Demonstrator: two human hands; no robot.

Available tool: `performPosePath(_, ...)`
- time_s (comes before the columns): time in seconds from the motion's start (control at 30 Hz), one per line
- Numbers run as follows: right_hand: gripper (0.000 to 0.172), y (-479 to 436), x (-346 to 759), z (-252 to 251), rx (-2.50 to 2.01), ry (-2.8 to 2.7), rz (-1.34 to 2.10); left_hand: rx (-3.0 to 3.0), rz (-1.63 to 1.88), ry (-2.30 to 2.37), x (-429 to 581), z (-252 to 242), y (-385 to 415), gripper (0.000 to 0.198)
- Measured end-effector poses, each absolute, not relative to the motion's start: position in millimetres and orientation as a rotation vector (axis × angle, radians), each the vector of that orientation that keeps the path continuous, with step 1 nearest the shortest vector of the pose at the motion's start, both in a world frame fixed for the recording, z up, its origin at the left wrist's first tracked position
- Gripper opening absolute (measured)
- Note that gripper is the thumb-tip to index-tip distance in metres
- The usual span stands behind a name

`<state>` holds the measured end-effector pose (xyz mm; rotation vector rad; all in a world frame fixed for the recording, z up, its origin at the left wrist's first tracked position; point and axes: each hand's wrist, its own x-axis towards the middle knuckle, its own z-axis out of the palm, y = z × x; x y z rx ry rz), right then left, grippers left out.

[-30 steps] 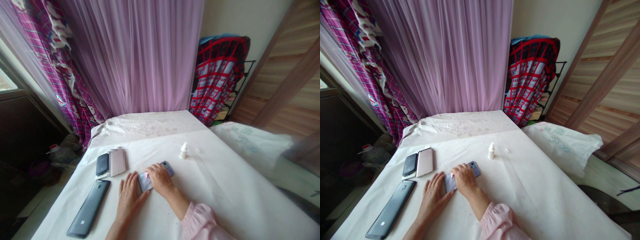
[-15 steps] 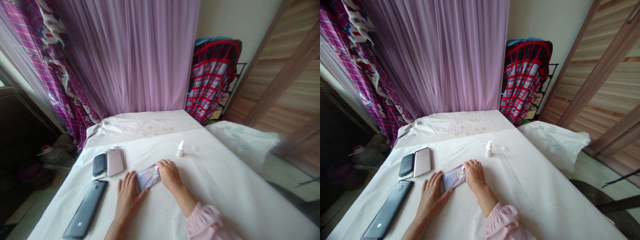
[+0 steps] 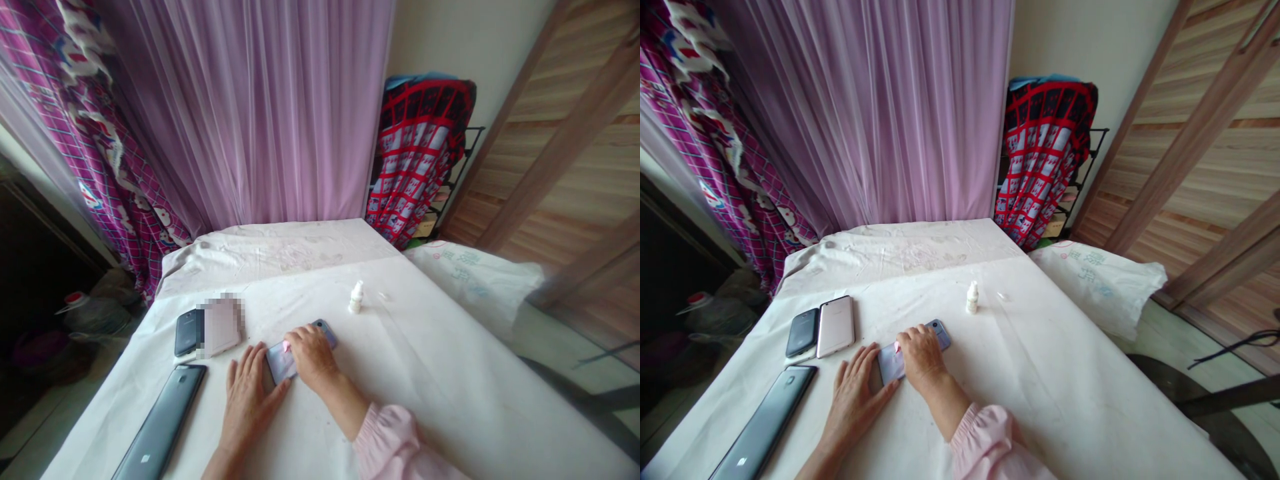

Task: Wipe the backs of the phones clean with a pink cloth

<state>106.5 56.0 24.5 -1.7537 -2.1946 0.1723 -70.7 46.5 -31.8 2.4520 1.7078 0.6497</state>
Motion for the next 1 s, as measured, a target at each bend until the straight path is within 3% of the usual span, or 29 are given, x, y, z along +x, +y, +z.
performPosePath(1.0, 0.018, 52, 137, 21, -1.869, -2.078, 0.091, 2.448, 0.611, 1.719, -69, -26, 45, 0.056)
